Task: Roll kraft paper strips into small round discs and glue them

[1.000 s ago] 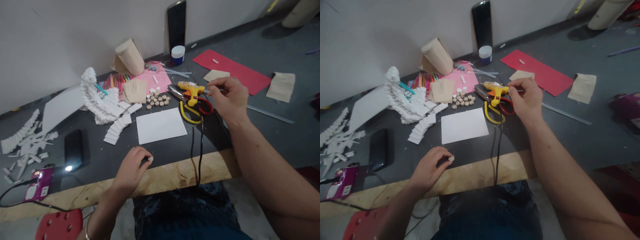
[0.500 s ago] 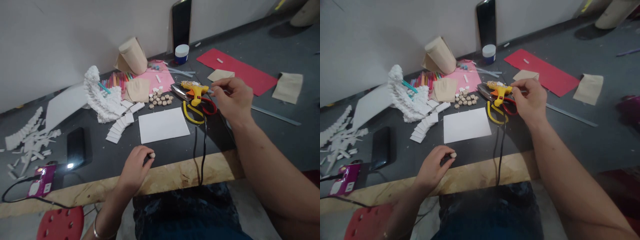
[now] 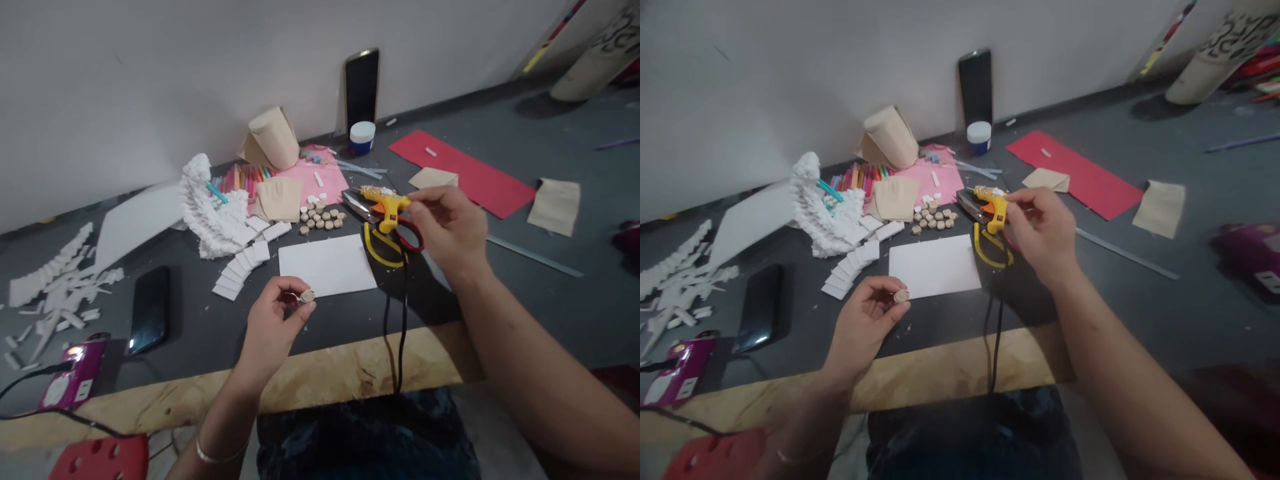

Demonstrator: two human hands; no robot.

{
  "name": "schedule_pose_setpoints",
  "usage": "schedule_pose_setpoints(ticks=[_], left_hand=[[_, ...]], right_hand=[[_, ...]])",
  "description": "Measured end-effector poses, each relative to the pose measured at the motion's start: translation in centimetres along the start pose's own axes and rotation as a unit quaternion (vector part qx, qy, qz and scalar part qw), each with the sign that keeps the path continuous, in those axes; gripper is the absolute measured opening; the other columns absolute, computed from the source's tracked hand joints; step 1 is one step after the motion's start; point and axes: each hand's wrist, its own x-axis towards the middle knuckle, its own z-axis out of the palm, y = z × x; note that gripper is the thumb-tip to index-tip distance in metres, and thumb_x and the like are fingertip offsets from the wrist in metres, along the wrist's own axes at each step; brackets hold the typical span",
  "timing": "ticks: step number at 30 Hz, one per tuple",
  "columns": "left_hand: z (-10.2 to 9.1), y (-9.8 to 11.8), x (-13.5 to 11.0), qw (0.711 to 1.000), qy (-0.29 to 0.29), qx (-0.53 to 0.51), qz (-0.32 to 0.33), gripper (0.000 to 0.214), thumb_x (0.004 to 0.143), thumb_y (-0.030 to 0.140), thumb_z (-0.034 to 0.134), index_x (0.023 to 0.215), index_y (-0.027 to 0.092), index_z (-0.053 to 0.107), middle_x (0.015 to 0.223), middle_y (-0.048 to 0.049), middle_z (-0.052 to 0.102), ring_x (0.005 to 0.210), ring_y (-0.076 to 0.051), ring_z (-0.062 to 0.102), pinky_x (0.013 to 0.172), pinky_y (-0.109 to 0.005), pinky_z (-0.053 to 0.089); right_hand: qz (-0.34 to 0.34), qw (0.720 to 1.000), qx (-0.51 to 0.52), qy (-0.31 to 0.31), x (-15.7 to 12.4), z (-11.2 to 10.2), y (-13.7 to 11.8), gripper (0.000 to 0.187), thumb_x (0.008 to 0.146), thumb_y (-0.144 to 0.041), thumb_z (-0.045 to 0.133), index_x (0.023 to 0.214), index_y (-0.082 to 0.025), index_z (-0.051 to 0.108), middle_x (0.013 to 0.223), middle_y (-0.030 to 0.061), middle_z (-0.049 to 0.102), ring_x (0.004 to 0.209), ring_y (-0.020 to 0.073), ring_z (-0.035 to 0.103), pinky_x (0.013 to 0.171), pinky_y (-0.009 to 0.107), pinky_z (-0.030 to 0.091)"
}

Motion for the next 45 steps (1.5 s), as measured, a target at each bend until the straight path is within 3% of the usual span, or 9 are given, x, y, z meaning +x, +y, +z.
schedule_pose_setpoints(ticks=[5, 12, 15, 21, 27, 33, 41, 45], left_hand=[[0.7, 0.4, 3.0, 0.998, 0.018, -0.037, 0.039, 0.017, 0.075, 0.022, 0.068, 0.087, 0.019, 0.055, 0.091, -0.002, 0.062, 0.075, -0.011, 0.056, 0.069, -0.025, 0.048], [-0.1, 0.2, 6.6, 0.997, 0.018, 0.04, 0.056, 0.018, 0.073, 0.022, 0.066, 0.089, 0.018, 0.06, 0.086, -0.0012, 0.063, 0.073, -0.013, 0.057, 0.072, -0.027, 0.048], [-0.2, -0.2, 7.9, 0.996, 0.01, 0.077, 0.052, 0.02, 0.073, 0.021, 0.066, 0.092, 0.019, 0.061, 0.087, -0.0008, 0.064, 0.074, -0.014, 0.058, 0.074, -0.029, 0.048], [-0.1, -0.4, 10.1, 0.993, 0.016, 0.1, 0.053, 0.015, 0.071, 0.018, 0.067, 0.081, 0.019, 0.056, 0.077, 0.0022, 0.058, 0.07, -0.014, 0.054, 0.069, -0.028, 0.044], [1.7, 1.1, 9.3, 0.997, -0.015, -0.038, 0.063, 0.022, 0.071, 0.025, 0.073, 0.086, 0.018, 0.058, 0.08, 0.0013, 0.056, 0.074, -0.013, 0.052, 0.071, -0.026, 0.042], [3.9, 2.4, 7.9, 0.983, -0.044, -0.177, 0.026, 0.029, 0.066, 0.025, 0.078, 0.087, 0.018, 0.059, 0.08, 0.0013, 0.057, 0.076, -0.012, 0.053, 0.069, -0.024, 0.044], [4.6, 2.0, 7.7, 0.982, -0.037, -0.186, 0.026, 0.028, 0.066, 0.024, 0.079, 0.084, 0.018, 0.059, 0.077, 0.0017, 0.058, 0.073, -0.012, 0.054, 0.068, -0.024, 0.045], [4.7, 1.7, 7.6, 0.983, -0.031, -0.179, 0.034, 0.026, 0.069, 0.026, 0.078, 0.084, 0.018, 0.058, 0.076, 0.0021, 0.058, 0.072, -0.011, 0.054, 0.067, -0.023, 0.044]], right_hand=[[-0.052, 0.994, 0.013, -0.099, -0.8, 0.4, -1.6, 0.015, 0.086, -0.025, 0.06, 0.098, -0.032, 0.066, 0.095, 0.0001, 0.071, 0.078, 0.0193, 0.068, 0.074, 0.037, 0.056], [-0.032, 0.994, 0.001, -0.107, -0.6, 0.8, -0.8, 0.015, 0.089, -0.029, 0.056, 0.094, -0.021, 0.067, 0.089, 0.0048, 0.072, 0.075, 0.0174, 0.067, 0.07, 0.03, 0.054], [-0.026, 0.994, -0.003, -0.108, -0.5, 0.9, -0.6, 0.016, 0.089, -0.03, 0.056, 0.094, -0.02, 0.068, 0.09, 0.0055, 0.072, 0.075, 0.0171, 0.067, 0.067, 0.029, 0.052], [-0.007, 0.993, -0.004, -0.117, -0.6, 1.0, -0.5, 0.017, 0.09, -0.031, 0.056, 0.094, -0.021, 0.068, 0.089, 0.0047, 0.072, 0.072, 0.0164, 0.065, 0.067, 0.029, 0.051], [0.015, 0.983, 0.076, -0.164, -1.5, 1.5, -2.4, 0.018, 0.092, -0.03, 0.054, 0.1, -0.021, 0.069, 0.097, 0.0056, 0.072, 0.086, 0.0176, 0.067, 0.077, 0.031, 0.052], [-0.086, 0.964, 0.09, -0.233, -2.3, 1.9, -4.4, 0.027, 0.092, -0.019, 0.053, 0.115, -0.02, 0.067, 0.106, 0.008, 0.07, 0.098, 0.0176, 0.066, 0.086, 0.031, 0.053], [-0.103, 0.953, 0.108, -0.263, -2.6, 1.5, -4.7, 0.032, 0.091, -0.014, 0.052, 0.118, -0.024, 0.068, 0.112, 0.0076, 0.068, 0.104, 0.0175, 0.064, 0.09, 0.032, 0.052], [-0.074, 0.942, 0.149, -0.292, -2.5, 1.3, -4.9, 0.03, 0.091, -0.013, 0.051, 0.112, -0.025, 0.07, 0.111, 0.0068, 0.068, 0.103, 0.0169, 0.064, 0.089, 0.031, 0.051]])
